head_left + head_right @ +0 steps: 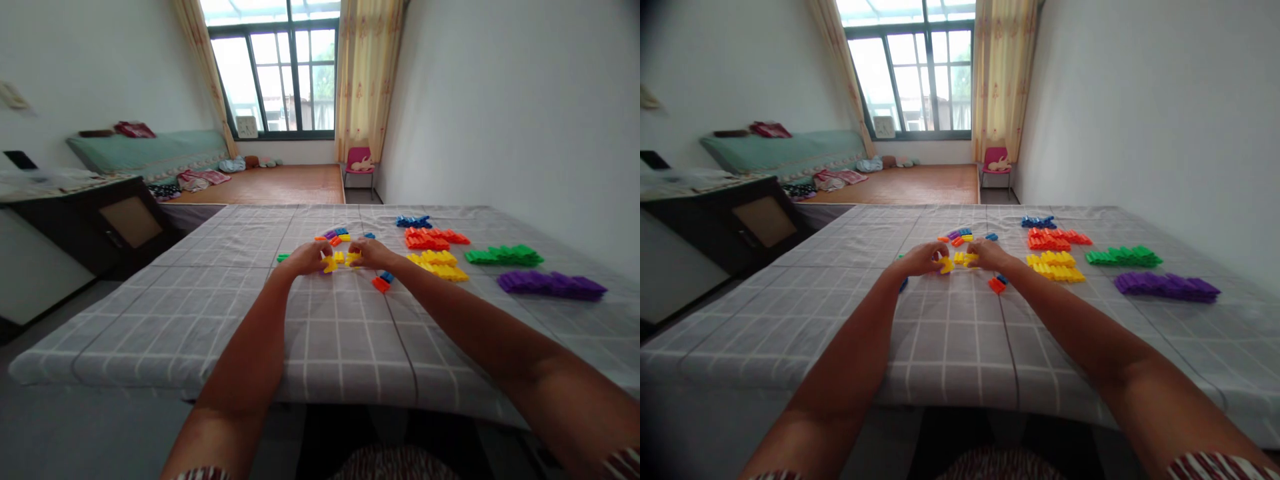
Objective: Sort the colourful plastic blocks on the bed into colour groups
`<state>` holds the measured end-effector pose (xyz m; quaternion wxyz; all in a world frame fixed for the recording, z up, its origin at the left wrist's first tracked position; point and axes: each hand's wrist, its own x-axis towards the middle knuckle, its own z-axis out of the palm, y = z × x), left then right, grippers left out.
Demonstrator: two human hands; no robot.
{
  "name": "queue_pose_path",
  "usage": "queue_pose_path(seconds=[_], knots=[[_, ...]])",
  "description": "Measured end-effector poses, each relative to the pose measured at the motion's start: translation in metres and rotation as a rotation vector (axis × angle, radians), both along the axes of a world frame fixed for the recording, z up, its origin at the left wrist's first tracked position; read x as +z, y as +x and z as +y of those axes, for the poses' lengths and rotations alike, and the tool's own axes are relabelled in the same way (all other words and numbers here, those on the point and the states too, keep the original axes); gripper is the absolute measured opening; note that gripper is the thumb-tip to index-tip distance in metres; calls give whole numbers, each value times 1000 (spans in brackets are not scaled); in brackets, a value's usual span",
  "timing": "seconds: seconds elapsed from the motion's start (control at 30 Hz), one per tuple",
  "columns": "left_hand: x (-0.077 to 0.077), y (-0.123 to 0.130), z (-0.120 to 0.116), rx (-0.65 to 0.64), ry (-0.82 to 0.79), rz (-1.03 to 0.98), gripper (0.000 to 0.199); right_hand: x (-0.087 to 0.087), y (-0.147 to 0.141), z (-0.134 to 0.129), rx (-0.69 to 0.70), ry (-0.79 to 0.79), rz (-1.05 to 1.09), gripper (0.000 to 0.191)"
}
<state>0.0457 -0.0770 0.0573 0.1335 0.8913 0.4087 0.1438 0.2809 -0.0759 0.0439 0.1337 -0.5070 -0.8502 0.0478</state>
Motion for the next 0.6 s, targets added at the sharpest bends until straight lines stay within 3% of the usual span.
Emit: queue_pose_path(seconds=[0.1, 0.23, 0.4, 0.5, 0.6], knots=[[-6, 10, -2, -32, 4, 5, 25, 7, 19, -11, -20, -27, 153, 20], [-6, 18, -8, -135, -121, 132, 24, 18, 71, -23, -110, -1, 342, 24], [0, 33, -18, 3, -124, 163, 39, 30, 169, -41, -367, 9, 684, 36], [0, 43, -21, -4, -95, 197, 42, 22, 213, -54, -519, 55, 765, 35], [-2, 47, -17, -43, -106, 241, 43, 5, 231, -66, -598, 83, 761, 29]])
